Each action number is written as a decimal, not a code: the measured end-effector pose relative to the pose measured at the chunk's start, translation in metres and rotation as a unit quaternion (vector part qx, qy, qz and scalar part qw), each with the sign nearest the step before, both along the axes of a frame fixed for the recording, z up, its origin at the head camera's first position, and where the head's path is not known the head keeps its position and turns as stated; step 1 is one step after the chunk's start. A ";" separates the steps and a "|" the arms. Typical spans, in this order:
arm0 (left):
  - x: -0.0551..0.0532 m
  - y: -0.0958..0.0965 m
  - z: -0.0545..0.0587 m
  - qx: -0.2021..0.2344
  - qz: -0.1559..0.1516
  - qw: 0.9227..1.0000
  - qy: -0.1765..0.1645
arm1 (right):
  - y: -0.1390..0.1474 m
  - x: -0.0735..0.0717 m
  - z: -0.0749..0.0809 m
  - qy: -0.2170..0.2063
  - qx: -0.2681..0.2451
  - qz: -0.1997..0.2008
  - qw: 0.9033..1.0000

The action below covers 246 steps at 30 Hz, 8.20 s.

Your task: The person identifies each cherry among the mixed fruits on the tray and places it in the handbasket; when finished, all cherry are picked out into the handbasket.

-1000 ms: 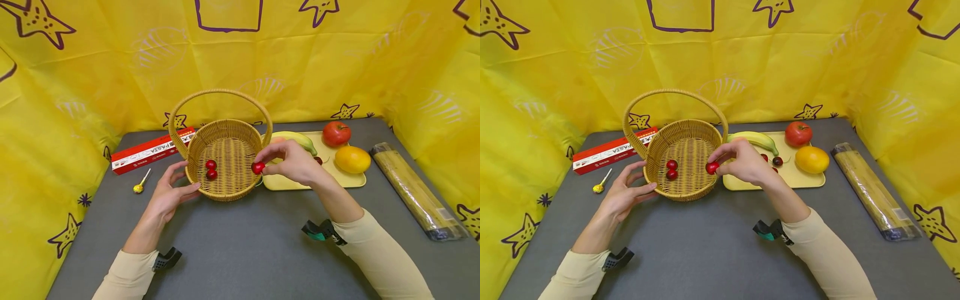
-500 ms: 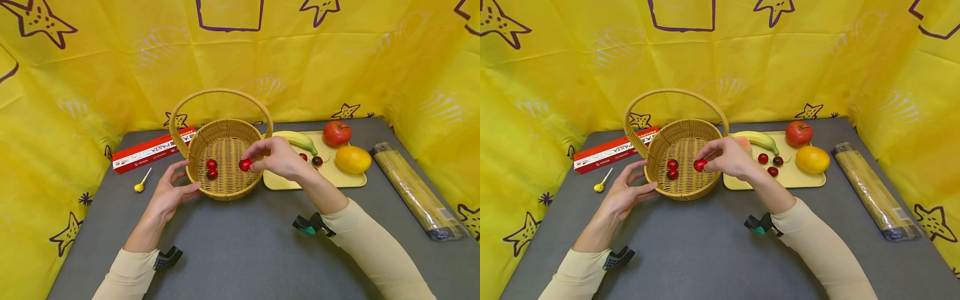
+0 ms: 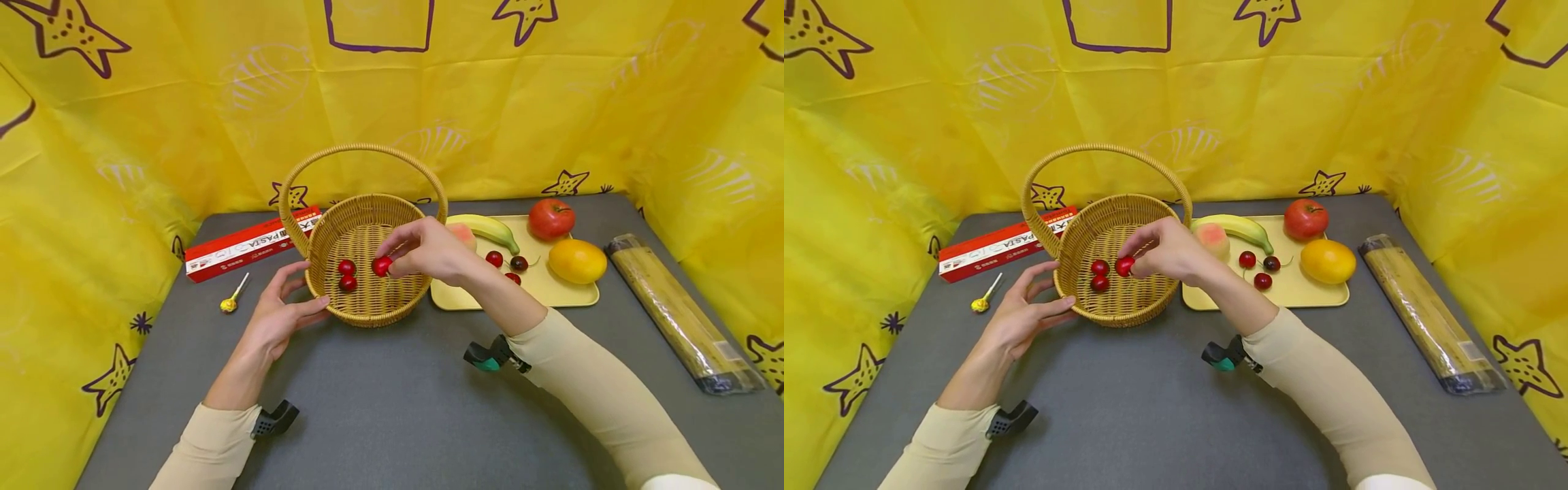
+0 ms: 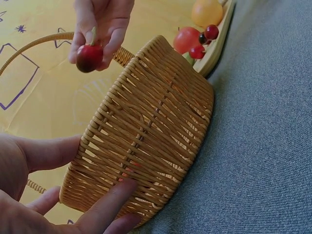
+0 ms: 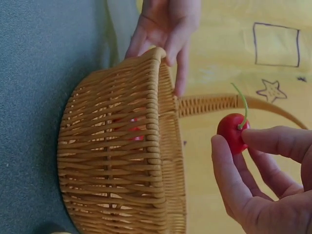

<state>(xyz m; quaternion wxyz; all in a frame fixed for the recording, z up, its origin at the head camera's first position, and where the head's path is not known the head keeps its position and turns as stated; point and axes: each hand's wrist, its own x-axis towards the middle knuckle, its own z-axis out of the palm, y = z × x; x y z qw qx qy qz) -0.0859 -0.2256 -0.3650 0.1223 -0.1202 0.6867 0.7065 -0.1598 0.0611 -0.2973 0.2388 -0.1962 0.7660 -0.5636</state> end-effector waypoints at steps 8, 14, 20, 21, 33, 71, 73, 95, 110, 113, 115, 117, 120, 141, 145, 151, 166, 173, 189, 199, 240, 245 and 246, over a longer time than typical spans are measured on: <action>0.000 0.000 0.000 -0.002 -0.002 1.000 0.003 | -0.012 -0.008 0.002 -0.009 0.010 0.009 1.000; 0.000 0.000 0.001 -0.003 -0.003 1.000 0.006 | -0.023 -0.017 0.004 -0.034 0.028 0.002 0.999; 0.001 0.000 0.001 -0.003 -0.002 1.000 0.005 | -0.034 -0.027 0.002 -0.046 0.061 -0.005 0.997; 0.001 0.000 0.001 -0.002 -0.001 1.000 0.005 | -0.036 -0.028 0.001 -0.047 0.064 -0.005 0.997; 0.002 0.001 0.001 0.001 0.002 1.000 0.004 | -0.046 -0.044 -0.002 -0.046 0.097 -0.018 0.994; 0.001 0.003 -0.001 0.009 0.009 1.000 0.004 | -0.109 -0.064 -0.006 -0.030 0.184 0.041 0.982; 0.001 0.003 -0.001 0.008 0.010 1.000 0.003 | -0.112 -0.064 -0.006 -0.027 0.188 0.046 0.981; 0.002 0.000 -0.001 0.005 0.005 1.000 0.009 | -0.129 -0.070 -0.014 -0.027 0.212 0.069 0.974; 0.002 -0.001 -0.002 0.013 0.004 1.000 0.014 | -0.136 -0.067 -0.015 -0.035 0.232 0.069 0.970; 0.002 -0.001 -0.002 0.013 0.004 1.000 0.015 | -0.135 -0.068 -0.016 -0.033 0.224 0.073 0.971; 0.002 -0.001 -0.002 0.012 0.004 1.000 0.014 | -0.135 -0.069 -0.016 -0.031 0.219 0.076 0.972; 0.002 -0.001 -0.002 0.012 0.005 1.000 0.013 | -0.134 -0.069 -0.016 -0.030 0.217 0.077 0.973; 0.002 0.000 -0.002 0.013 0.005 1.000 0.012 | -0.133 -0.068 -0.016 -0.032 0.215 0.077 0.973; 0.000 0.001 -0.002 0.011 0.009 1.000 0.001 | -0.112 -0.060 -0.002 -0.041 0.150 0.100 0.983; 0.000 0.002 -0.002 0.007 0.007 1.000 0.002 | -0.103 -0.054 0.000 -0.044 0.128 0.103 0.985; -0.001 0.000 -0.001 0.000 0.006 1.000 -0.005 | -0.090 -0.048 0.003 -0.030 0.109 0.109 0.988; -0.002 0.002 -0.002 0.002 0.006 1.000 -0.003 | -0.046 -0.033 0.007 -0.007 0.043 0.097 0.994; -0.003 0.001 -0.003 -0.002 0.007 1.000 -0.003 | -0.022 -0.023 0.006 0.011 0.013 0.092 0.996; -0.003 0.002 -0.003 -0.003 0.005 1.000 -0.001 | 0.054 0.001 0.004 0.000 -0.047 0.033 0.998; -0.003 0.002 -0.003 -0.004 0.006 1.000 -0.002 | 0.119 0.007 0.001 0.015 -0.033 -0.064 0.997; -0.001 0.000 -0.003 0.006 0.006 1.000 -0.001 | 0.193 0.007 -0.061 0.007 0.055 -0.143 0.988; -0.001 0.001 -0.002 0.007 0.004 1.000 0.000 | 0.192 0.006 -0.063 -0.002 0.100 -0.154 0.983; -0.001 0.001 -0.002 0.007 0.004 1.000 0.001 | 0.192 0.006 -0.064 -0.003 0.104 -0.154 0.983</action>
